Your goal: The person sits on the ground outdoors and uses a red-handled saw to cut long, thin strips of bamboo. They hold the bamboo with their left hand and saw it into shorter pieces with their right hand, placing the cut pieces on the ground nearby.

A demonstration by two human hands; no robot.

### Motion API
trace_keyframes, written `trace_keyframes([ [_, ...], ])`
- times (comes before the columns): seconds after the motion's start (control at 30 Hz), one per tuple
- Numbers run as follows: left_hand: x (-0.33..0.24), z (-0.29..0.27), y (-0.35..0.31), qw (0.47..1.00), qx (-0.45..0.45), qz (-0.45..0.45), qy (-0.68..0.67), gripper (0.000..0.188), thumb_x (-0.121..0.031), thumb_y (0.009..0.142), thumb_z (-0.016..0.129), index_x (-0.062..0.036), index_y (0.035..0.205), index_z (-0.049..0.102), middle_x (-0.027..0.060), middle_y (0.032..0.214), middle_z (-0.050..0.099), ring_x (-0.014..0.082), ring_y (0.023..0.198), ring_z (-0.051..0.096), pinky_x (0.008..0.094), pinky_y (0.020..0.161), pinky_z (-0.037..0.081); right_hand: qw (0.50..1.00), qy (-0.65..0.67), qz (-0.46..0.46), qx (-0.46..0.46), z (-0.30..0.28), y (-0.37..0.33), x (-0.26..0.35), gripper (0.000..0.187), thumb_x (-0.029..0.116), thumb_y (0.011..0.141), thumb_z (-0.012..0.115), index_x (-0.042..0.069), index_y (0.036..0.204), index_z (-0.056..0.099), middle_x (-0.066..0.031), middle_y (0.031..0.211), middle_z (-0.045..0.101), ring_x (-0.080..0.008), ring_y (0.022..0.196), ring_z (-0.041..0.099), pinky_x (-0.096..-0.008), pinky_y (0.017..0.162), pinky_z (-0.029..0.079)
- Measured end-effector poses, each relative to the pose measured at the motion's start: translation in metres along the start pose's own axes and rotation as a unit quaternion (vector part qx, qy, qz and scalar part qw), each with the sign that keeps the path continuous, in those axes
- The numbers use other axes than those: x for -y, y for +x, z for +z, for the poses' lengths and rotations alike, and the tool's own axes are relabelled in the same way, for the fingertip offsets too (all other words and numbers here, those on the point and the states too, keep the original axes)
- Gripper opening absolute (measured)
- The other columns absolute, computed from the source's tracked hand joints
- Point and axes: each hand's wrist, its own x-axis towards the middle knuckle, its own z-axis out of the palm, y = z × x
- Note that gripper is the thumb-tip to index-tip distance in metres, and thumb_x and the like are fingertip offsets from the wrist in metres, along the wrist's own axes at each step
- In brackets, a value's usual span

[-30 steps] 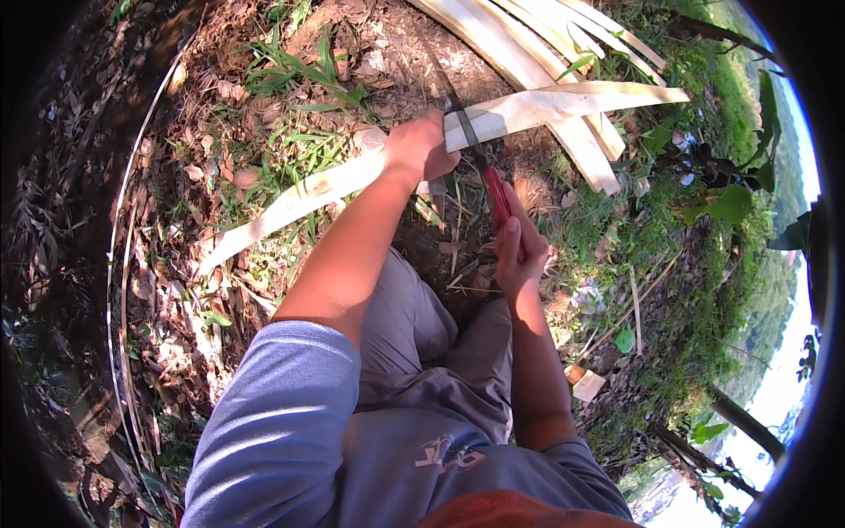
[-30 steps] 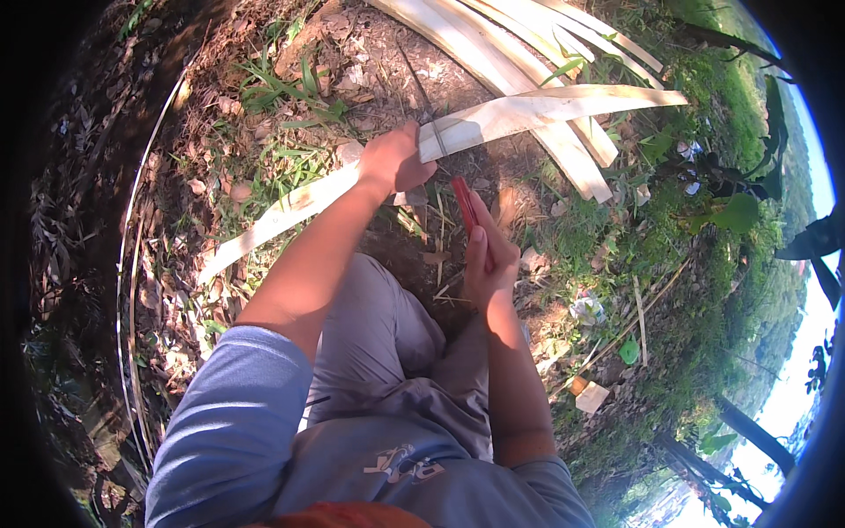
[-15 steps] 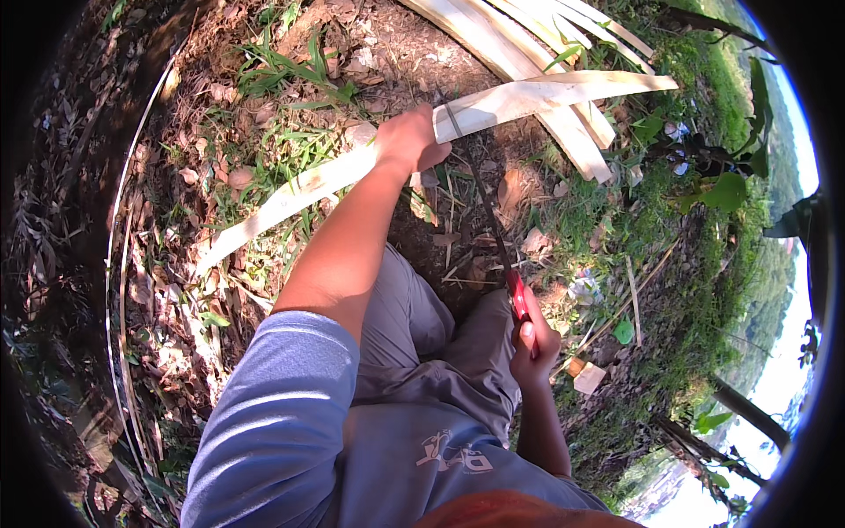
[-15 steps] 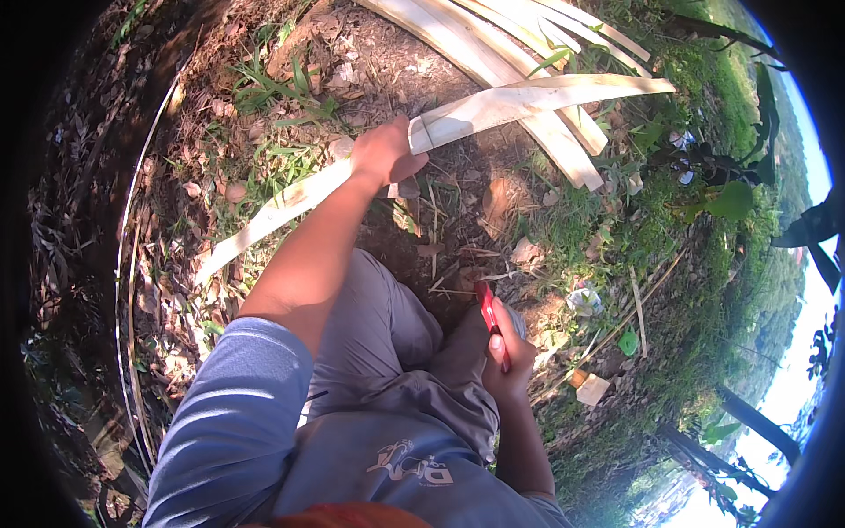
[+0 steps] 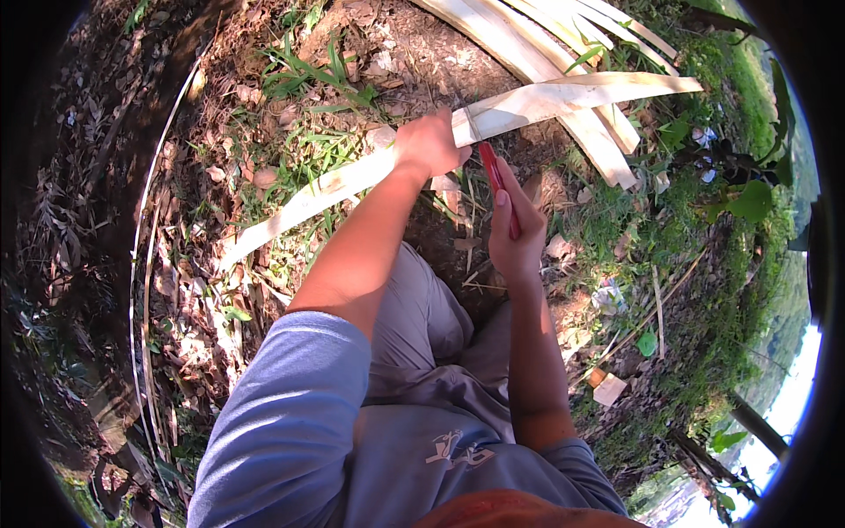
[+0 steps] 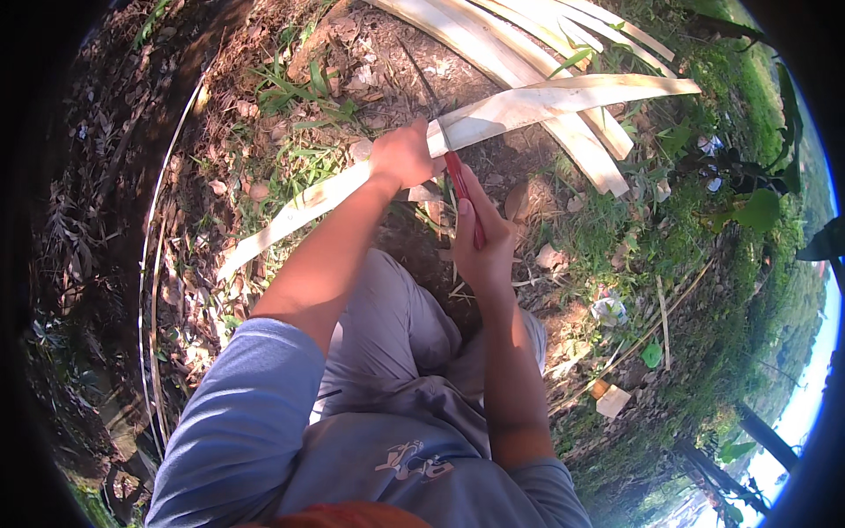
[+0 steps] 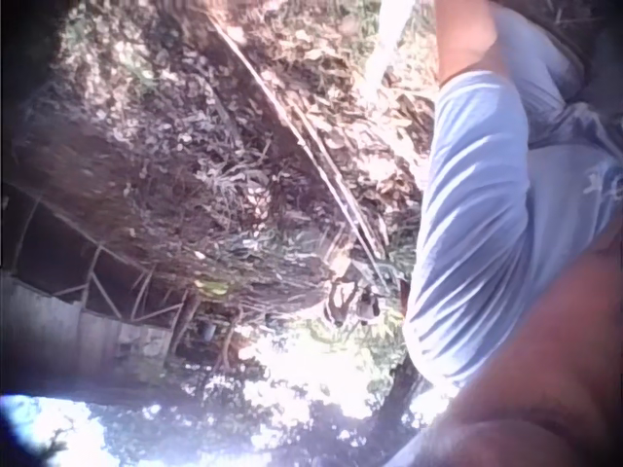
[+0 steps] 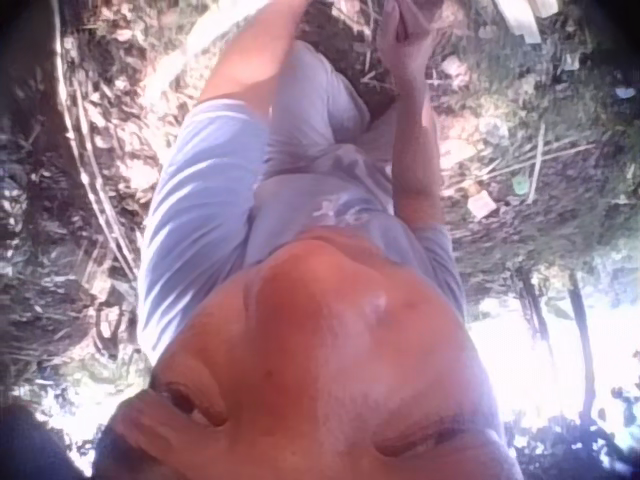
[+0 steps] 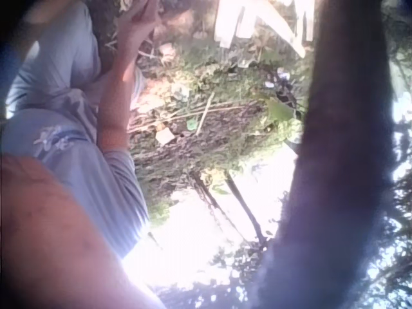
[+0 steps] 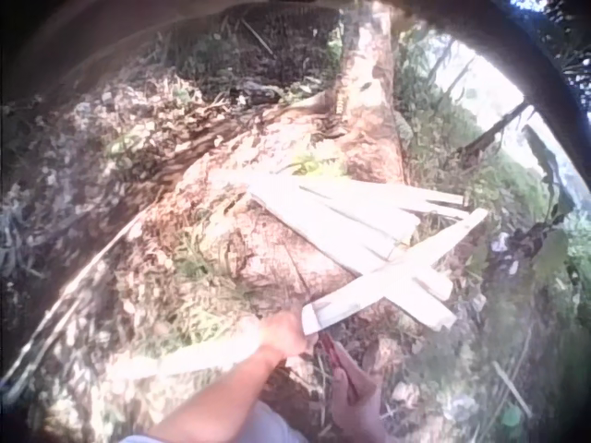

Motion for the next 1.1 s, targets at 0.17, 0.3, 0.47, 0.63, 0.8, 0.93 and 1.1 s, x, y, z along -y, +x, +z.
trace_keyframes([
  [0.17, 0.003, 0.006, 0.001, 0.999, -0.034, 0.004, 0.022, 0.071, -0.048, 0.084, 0.084, -0.0017, 0.134, 0.065, 0.0207, 0.132, 0.073, 0.0357, 0.141, 0.056, 0.0574, 0.126, 0.03, 0.993, -0.022, 0.112, 0.032, -0.037, -0.054, 0.0, 0.044, 0.011, 0.11, 0.057, 0.004, 0.153, 0.063, -0.0138, 0.103, 0.081, -0.0124, 0.077, 0.07, -0.0304, 0.073, 0.055],
  [0.3, 0.0, 0.0, 0.0, 0.999, -0.024, 0.002, 0.03, 0.067, -0.049, 0.085, 0.082, -0.0028, 0.131, 0.066, 0.0194, 0.128, 0.074, 0.0356, 0.136, 0.059, 0.0572, 0.122, 0.035, 0.989, -0.111, 0.083, 0.046, -0.087, -0.134, 0.004, 0.049, 0.026, 0.111, 0.052, -0.001, 0.151, 0.063, -0.0217, 0.121, 0.08, -0.0216, 0.085, 0.077, -0.0323, 0.079, 0.058],
  [0.47, -0.002, -0.006, -0.004, 0.999, 0.014, -0.04, -0.012, 0.062, -0.053, 0.084, 0.08, -0.0056, 0.124, 0.069, 0.0182, 0.118, 0.078, 0.0366, 0.121, 0.069, 0.0476, 0.105, 0.053, 0.992, -0.089, 0.086, 0.031, -0.106, -0.141, 0.019, 0.048, 0.024, 0.111, 0.053, -0.002, 0.148, 0.064, -0.0222, 0.121, 0.079, -0.0162, 0.081, 0.074, -0.0281, 0.073, 0.054],
  [0.63, -0.003, -0.007, -0.003, 0.998, 0.044, -0.036, -0.029, 0.063, -0.053, 0.087, 0.08, -0.0039, 0.124, 0.068, 0.019, 0.118, 0.079, 0.0374, 0.114, 0.075, 0.0479, 0.1, 0.056, 1.0, -0.007, 0.026, -0.003, -0.018, -0.018, -0.005, 0.041, 0.012, 0.111, 0.054, 0.0, 0.149, 0.065, -0.0035, 0.085, 0.069, -0.0061, 0.067, 0.05, -0.0261, 0.062, 0.044],
  [0.8, -0.006, -0.01, -0.007, 0.998, 0.046, -0.045, -0.006, 0.066, -0.054, 0.087, 0.082, -0.0031, 0.125, 0.068, 0.0202, 0.118, 0.079, 0.0373, 0.115, 0.075, 0.048, 0.102, 0.056, 0.999, 0.045, 0.011, -0.012, 0.004, 0.006, -0.025, 0.041, 0.012, 0.111, 0.055, -0.001, 0.149, 0.065, -0.0096, 0.105, 0.078, -0.0059, 0.074, 0.056, -0.0249, 0.069, 0.049],
  [0.93, -0.007, -0.01, -0.009, 0.998, 0.05, -0.043, -0.006, 0.069, -0.056, 0.087, 0.081, -0.0019, 0.127, 0.067, 0.0215, 0.124, 0.077, 0.0372, 0.123, 0.071, 0.0493, 0.112, 0.051, 0.998, 0.054, -0.017, -0.024, 0.008, 0.004, -0.03, 0.04, 0.011, 0.112, 0.054, -0.002, 0.148, 0.066, -0.0168, 0.123, 0.079, -0.0104, 0.093, 0.067, -0.0279, 0.085, 0.055],
  [1.1, 0.019, 0.017, -0.012, 0.99, -0.109, 0.089, 0.015, 0.08, -0.064, 0.09, 0.075, 0.0013, 0.135, 0.063, 0.0244, 0.132, 0.068, 0.0407, 0.137, 0.056, 0.0549, 0.134, 0.022, 0.996, 0.09, 0.002, -0.015, 0.006, 0.008, -0.031, 0.039, 0.013, 0.113, 0.055, -0.003, 0.147, 0.066, -0.0207, 0.132, 0.077, -0.0188, 0.122, 0.071, -0.0313, 0.101, 0.055],
])
